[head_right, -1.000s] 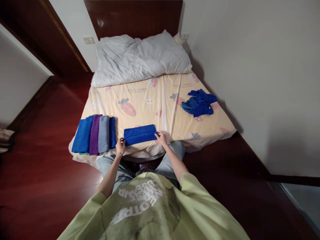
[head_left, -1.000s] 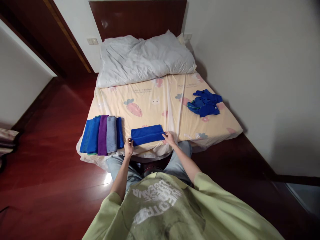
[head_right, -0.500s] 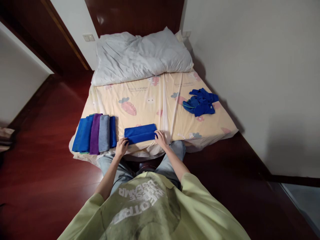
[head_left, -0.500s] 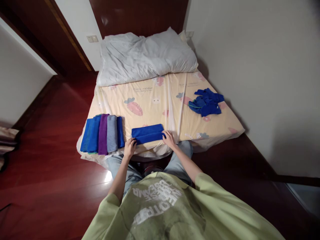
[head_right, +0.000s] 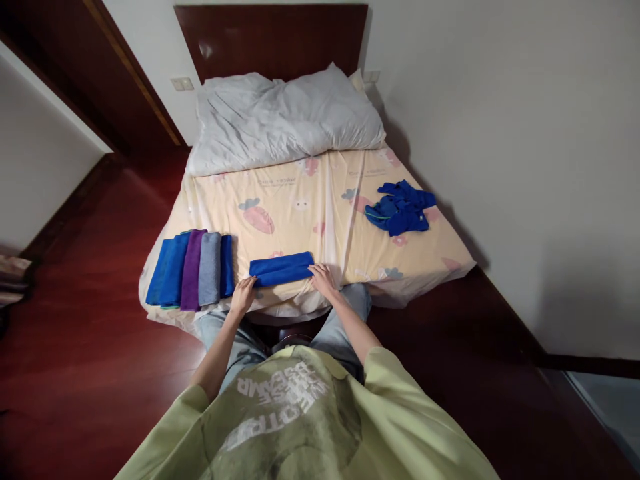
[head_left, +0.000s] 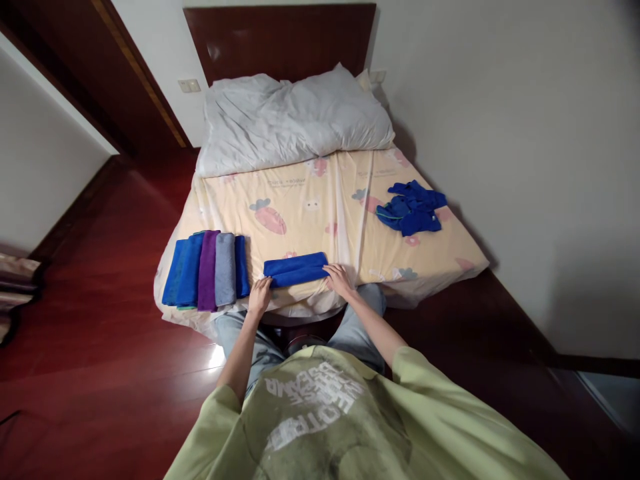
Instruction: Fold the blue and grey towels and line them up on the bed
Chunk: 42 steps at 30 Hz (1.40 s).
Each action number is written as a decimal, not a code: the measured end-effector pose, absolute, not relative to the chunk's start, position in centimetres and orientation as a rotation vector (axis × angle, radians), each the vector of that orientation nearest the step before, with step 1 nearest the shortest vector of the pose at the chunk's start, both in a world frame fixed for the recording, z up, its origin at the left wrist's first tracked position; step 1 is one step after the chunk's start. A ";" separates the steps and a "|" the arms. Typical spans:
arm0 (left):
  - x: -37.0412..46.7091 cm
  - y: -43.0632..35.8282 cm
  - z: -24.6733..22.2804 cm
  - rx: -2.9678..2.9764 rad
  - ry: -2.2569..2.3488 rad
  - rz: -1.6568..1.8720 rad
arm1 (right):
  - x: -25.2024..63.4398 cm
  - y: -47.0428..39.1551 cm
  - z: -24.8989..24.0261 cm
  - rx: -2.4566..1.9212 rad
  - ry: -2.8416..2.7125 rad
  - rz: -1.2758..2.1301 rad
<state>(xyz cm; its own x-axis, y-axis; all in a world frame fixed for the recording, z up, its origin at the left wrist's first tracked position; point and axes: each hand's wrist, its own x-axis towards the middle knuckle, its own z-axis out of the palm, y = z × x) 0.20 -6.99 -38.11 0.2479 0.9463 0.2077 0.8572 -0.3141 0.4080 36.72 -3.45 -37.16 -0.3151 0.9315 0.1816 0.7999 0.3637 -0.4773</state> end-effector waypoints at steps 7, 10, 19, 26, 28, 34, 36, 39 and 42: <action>-0.6 -9.7 -39.4 2.019 1.602 0.828 | 38.9 -5.5 -38.9 -1.388 -2.012 0.680; -0.3 -8.9 -39.2 1.817 1.681 0.932 | 38.4 -4.7 -39.9 -1.472 -1.813 0.738; 0.3 -4.5 -38.6 1.617 1.845 1.006 | 37.3 -0.8 -40.5 -1.636 -1.608 0.806; 0.3 -2.6 -39.3 1.652 1.932 1.000 | 36.2 0.5 -39.9 -1.798 -1.622 0.765; 0.3 -2.5 -39.5 1.663 1.950 0.984 | 36.0 0.6 -39.7 -1.824 -1.622 0.743; 0.9 -3.4 -38.8 1.876 2.056 0.945 | 35.4 0.0 -38.8 -1.763 -1.666 0.612; 1.0 -3.9 -38.2 2.028 2.039 0.866 | 35.3 -0.5 -38.2 -1.746 -1.751 0.448; 0.9 -4.5 -37.4 2.258 1.832 0.707 | 35.3 -1.3 -37.1 -1.603 -2.037 0.342; 0.6 -4.8 -37.0 2.358 1.703 0.588 | 35.5 -2.0 -36.5 -1.462 -2.280 0.344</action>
